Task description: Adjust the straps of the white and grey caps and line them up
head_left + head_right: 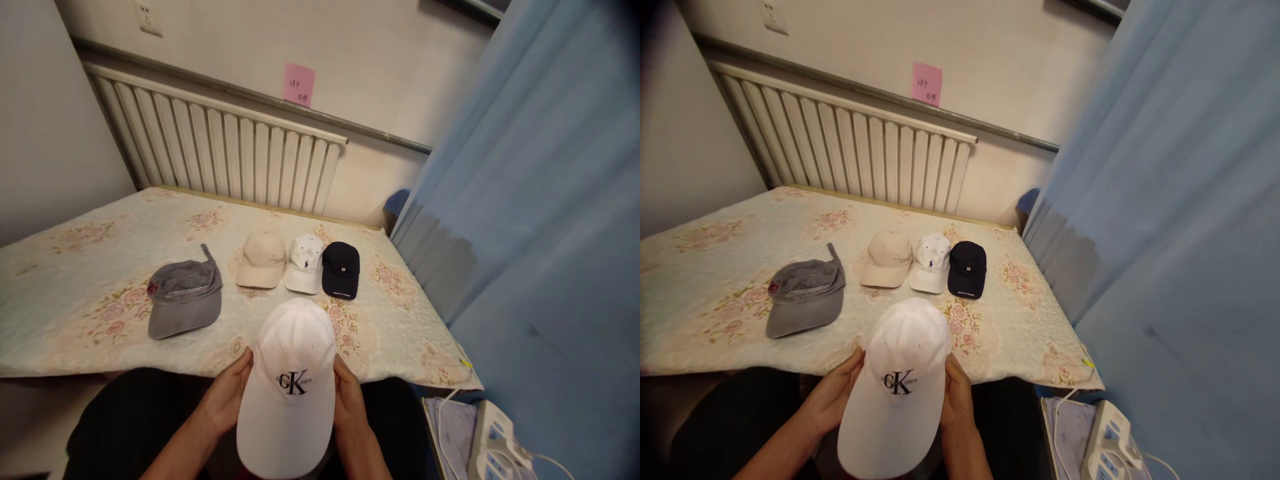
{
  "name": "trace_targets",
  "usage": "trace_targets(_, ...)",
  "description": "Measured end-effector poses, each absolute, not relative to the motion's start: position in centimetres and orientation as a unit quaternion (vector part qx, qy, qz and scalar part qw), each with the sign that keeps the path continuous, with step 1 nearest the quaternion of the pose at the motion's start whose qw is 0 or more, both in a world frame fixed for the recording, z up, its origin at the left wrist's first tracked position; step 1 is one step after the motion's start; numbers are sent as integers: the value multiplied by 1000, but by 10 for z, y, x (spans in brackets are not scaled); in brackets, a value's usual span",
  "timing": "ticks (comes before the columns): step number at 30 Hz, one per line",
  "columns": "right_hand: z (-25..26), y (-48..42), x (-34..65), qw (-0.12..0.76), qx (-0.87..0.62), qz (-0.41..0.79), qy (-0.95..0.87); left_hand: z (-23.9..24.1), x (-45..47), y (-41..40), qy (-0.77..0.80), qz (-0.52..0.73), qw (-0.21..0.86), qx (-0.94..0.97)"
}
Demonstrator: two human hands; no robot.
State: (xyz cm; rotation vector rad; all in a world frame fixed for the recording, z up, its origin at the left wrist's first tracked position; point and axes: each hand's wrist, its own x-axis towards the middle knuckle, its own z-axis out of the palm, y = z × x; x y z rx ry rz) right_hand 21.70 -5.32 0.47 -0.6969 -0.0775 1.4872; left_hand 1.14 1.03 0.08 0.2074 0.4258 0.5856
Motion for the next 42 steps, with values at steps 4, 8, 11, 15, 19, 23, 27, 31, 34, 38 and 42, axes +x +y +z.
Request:
trace_targets(4,1,-50,224,687,-316,654,-36,3,13,5,246,300,911,142)
trace_targets(8,-2,-48,231,700,-304,646,-27,3,13,1,230,312,901,196)
trace_targets(11,-4,-49,234,707,-300,639,-45,1,13,-1,217,298,903,219)
trace_targets(15,-5,-49,237,714,-292,632,-70,-4,13,0,204,298,900,244)
trace_targets(19,-1,-46,242,718,-301,625,-56,-8,11,3,195,296,897,263)
trace_targets(23,7,-40,248,716,-307,624,-63,-9,8,6,191,298,889,289)
trace_targets(27,17,-36,252,716,-304,623,-85,-11,3,8,178,295,884,316)
trace_targets(31,29,-36,253,708,-305,626,-114,-12,-2,10,184,290,870,353)
trace_targets(34,36,-39,252,706,-312,623,-128,-10,-7,11,198,278,861,378)
trace_targets(38,39,-41,252,701,-322,620,-140,-9,-13,11,215,266,854,392)
trace_targets(42,35,-42,256,702,-336,612,-141,-7,-17,10,225,258,850,400)
